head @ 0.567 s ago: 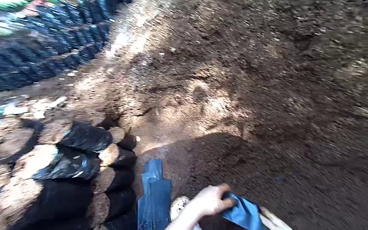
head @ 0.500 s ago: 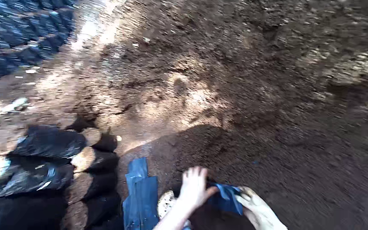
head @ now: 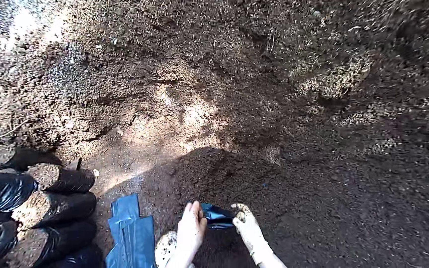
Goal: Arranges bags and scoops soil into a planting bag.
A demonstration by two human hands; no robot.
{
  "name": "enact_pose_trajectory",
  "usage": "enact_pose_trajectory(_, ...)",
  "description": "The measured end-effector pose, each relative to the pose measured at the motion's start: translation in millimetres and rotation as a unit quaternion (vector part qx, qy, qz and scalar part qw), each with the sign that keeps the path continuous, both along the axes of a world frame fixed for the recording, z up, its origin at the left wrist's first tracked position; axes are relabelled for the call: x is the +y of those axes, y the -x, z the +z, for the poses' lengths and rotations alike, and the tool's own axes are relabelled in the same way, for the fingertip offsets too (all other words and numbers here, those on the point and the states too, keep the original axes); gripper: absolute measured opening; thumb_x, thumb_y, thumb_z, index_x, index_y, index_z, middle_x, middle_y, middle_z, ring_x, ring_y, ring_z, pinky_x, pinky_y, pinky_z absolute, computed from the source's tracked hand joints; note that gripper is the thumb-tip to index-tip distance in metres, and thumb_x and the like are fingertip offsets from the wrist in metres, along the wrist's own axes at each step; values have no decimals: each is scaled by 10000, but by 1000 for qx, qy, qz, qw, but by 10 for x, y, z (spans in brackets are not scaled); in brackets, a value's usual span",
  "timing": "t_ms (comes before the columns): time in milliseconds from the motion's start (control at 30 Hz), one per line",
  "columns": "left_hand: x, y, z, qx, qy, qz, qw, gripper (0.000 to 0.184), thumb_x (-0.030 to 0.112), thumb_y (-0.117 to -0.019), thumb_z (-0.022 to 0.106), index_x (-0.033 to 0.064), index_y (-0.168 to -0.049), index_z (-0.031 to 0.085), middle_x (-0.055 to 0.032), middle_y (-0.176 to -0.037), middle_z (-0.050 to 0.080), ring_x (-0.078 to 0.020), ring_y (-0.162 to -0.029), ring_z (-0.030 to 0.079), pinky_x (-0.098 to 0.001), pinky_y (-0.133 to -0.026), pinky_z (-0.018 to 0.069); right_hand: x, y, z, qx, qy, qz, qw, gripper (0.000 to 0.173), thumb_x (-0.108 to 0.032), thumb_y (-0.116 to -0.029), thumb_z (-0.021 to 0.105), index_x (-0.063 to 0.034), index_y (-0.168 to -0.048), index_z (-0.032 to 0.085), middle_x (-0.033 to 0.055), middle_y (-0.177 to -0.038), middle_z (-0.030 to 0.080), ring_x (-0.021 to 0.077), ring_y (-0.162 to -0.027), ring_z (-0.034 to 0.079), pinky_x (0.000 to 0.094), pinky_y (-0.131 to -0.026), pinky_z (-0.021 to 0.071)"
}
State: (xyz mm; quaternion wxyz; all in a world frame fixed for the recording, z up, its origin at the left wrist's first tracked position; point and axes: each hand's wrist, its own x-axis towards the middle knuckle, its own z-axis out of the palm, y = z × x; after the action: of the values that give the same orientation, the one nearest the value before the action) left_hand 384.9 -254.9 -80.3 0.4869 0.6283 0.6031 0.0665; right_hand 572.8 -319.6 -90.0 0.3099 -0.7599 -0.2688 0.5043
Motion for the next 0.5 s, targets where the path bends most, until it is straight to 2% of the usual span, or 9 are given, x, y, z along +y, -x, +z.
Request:
enact_pose_trajectory(67, 30, 58, -10, 23, -56, -23, 998, 203, 12, -922, 628, 33, -1119, 673, -199, -1290, 546, -325, -1107, 631, -467, -897, 557, 88, -6, -42, -50, 5, 19, 999, 507, 12, -931, 616, -19, -1424, 501, 70, -832, 562, 155, -712, 514, 335, -705, 471)
enact_pose_trajectory(100, 25, 77, -34, 29, -107, -55, 992, 194, -10, -934, 606, 62, -1081, 709, -184, -1383, 560, -324, -1177, 643, -457, -924, 569, 140, -1, -59, -50, -4, 28, 998, 504, 7, -932, 620, -19, -1423, 512, 90, -893, 584, 170, -768, 532, 346, -756, 476)
enact_pose_trajectory(167, 37, 133, -46, 69, -191, -129, 971, 320, -61, -948, 560, 140, -1084, 769, -104, -1480, 583, -347, -1230, 643, -489, -951, 561, 202, 10, -167, 37, -52, 21, 998, 519, -32, -966, 611, -5, -1468, 480, 173, -1193, 633, 204, -1004, 623, 357, -894, 529)
enact_pose_trajectory(200, 66, 190, -33, 94, -221, -145, 960, 395, -91, -937, 551, 157, -1148, 775, -71, -1476, 600, -361, -1197, 658, -511, -924, 566, 195, 38, -271, 134, -73, -2, 988, 519, -81, -1013, 555, -5, -1509, 424, 188, -1365, 584, 218, -1167, 627, 363, -977, 542)
enact_pose_trajectory(267, 193, 367, 73, 130, -237, -122, 955, 495, -117, -912, 555, 124, -1316, 708, -68, -1490, 591, -380, -1198, 663, -558, -933, 561, 114, 227, -541, 356, -46, -98, 928, 526, -326, -1125, 286, -10, -1541, 343, 157, -1528, 486, 243, -1329, 557, 414, -1058, 497)
enact_pose_trajectory(333, 347, 565, 232, 133, -233, -69, 961, 536, -84, -905, 592, 73, -1417, 620, -130, -1510, 560, -380, -1290, 618, -592, -1031, 517, 11, 595, -874, 500, 55, -214, 837, 923, -703, -1022, 105, 31, -1537, 322, 221, -1509, 494, 315, -1339, 545, 468, -1072, 469)
enact_pose_trajectory(367, 401, 634, 302, 132, -236, -43, 962, 552, -68, -900, 601, 65, -1436, 599, -143, -1515, 551, -366, -1321, 599, -584, -1063, 497, -38, 791, -1066, 538, 90, -251, 800, 1075, -805, -949, 49, 58, -1539, 301, 260, -1509, 481, 340, -1343, 542, 461, -1082, 468)
enact_pose_trajectory(433, 477, 685, 409, 129, -244, -8, 961, 575, -56, -877, 595, 60, -1440, 596, -155, -1502, 560, -344, -1327, 597, -563, -1072, 487, 7, 1057, -1385, 589, 89, -333, 731, 1215, -889, -863, -13, 75, -1545, 268, 277, -1527, 457, 335, -1362, 536, 399, -1094, 471)
enact_pose_trajectory(500, 505, 666, 460, 125, -237, -1, 963, 575, -34, -863, 591, 71, -1428, 609, -147, -1487, 575, -323, -1278, 632, -543, -1024, 516, 246, 1121, -1498, 614, 31, -435, 658, 1219, -913, -844, 15, 53, -1557, 226, 269, -1549, 429, 325, -1388, 514, 370, -1106, 467)
